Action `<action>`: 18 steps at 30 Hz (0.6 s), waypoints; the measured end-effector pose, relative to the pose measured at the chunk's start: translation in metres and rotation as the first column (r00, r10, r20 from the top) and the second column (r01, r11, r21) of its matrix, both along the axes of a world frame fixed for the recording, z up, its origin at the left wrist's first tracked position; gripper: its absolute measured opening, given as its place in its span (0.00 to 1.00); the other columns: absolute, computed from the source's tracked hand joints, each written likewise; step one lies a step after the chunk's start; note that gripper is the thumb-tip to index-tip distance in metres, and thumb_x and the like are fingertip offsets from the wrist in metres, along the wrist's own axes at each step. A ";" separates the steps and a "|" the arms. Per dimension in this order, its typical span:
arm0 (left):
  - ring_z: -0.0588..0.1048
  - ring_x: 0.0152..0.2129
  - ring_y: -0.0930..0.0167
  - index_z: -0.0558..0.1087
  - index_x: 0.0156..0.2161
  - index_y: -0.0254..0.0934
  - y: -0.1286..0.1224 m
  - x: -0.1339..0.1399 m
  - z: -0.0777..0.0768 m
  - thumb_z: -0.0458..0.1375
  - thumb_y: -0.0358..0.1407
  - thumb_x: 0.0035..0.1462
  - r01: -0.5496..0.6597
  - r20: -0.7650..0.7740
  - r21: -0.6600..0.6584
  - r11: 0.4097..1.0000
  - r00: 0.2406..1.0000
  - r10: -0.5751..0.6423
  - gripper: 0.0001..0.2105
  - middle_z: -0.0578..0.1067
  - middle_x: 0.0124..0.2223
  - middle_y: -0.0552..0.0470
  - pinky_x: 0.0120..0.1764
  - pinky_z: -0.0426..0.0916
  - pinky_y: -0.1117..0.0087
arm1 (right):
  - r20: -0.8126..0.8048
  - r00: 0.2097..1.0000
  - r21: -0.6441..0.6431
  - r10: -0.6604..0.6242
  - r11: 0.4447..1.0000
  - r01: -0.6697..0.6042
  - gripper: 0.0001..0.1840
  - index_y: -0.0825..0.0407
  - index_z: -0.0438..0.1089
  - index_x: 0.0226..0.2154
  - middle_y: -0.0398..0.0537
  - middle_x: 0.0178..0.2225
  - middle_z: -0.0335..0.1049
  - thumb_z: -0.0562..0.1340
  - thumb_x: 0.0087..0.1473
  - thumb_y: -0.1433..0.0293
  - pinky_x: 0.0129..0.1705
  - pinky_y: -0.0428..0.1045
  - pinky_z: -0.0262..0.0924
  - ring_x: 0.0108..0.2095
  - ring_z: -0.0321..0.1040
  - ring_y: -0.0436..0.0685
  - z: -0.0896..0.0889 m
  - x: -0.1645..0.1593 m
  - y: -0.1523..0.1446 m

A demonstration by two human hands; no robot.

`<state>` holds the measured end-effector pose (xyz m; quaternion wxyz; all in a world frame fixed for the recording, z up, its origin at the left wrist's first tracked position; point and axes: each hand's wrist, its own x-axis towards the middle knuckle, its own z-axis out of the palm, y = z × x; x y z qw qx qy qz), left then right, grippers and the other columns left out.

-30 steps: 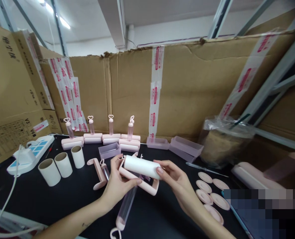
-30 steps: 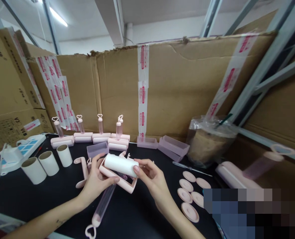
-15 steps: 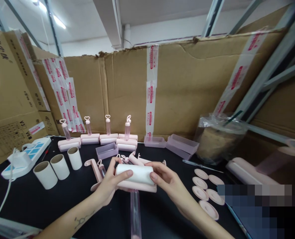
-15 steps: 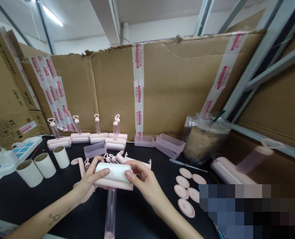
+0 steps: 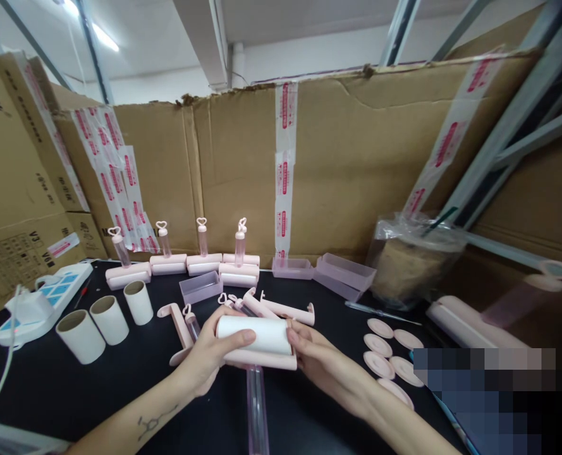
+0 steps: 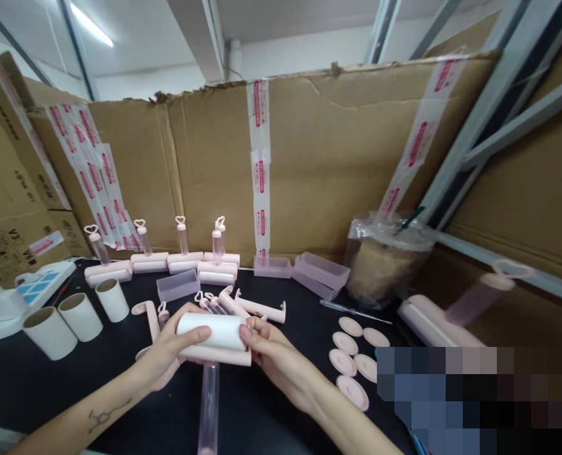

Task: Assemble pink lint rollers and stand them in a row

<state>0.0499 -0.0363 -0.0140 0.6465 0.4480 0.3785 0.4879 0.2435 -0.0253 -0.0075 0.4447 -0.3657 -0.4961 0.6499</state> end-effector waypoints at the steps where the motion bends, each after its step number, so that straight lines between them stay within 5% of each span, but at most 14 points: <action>1: 0.72 0.33 0.66 0.64 0.36 0.38 0.000 0.000 0.000 0.66 0.41 0.42 0.005 0.007 -0.004 1.000 1.000 -0.005 0.19 0.69 0.35 0.53 0.27 0.73 0.67 | -0.032 0.999 -0.063 0.031 0.997 -0.033 0.16 0.51 0.69 0.25 0.43 0.25 0.68 0.69 0.39 0.57 0.33 0.48 0.57 0.29 0.63 0.55 0.001 0.000 0.000; 4: 0.73 0.33 0.67 0.63 0.36 0.38 -0.001 0.001 0.002 0.65 0.40 0.44 0.040 0.023 -0.019 0.999 0.999 -0.039 0.17 0.69 0.35 0.52 0.29 0.73 0.66 | -0.104 0.993 -0.153 0.054 0.986 -0.070 0.17 0.50 0.67 0.23 0.40 0.24 0.65 0.72 0.34 0.59 0.33 0.46 0.54 0.29 0.60 0.53 0.004 0.000 0.001; 18: 0.72 0.33 0.67 0.62 0.34 0.38 -0.004 -0.001 0.005 0.63 0.36 0.48 0.124 0.090 -0.065 0.990 0.989 -0.118 0.13 0.70 0.35 0.53 0.29 0.74 0.63 | -0.089 0.994 -0.077 0.068 0.994 -0.075 0.26 0.51 0.53 0.18 0.37 0.19 0.55 0.71 0.36 0.59 0.26 0.45 0.46 0.23 0.50 0.49 0.007 0.000 0.002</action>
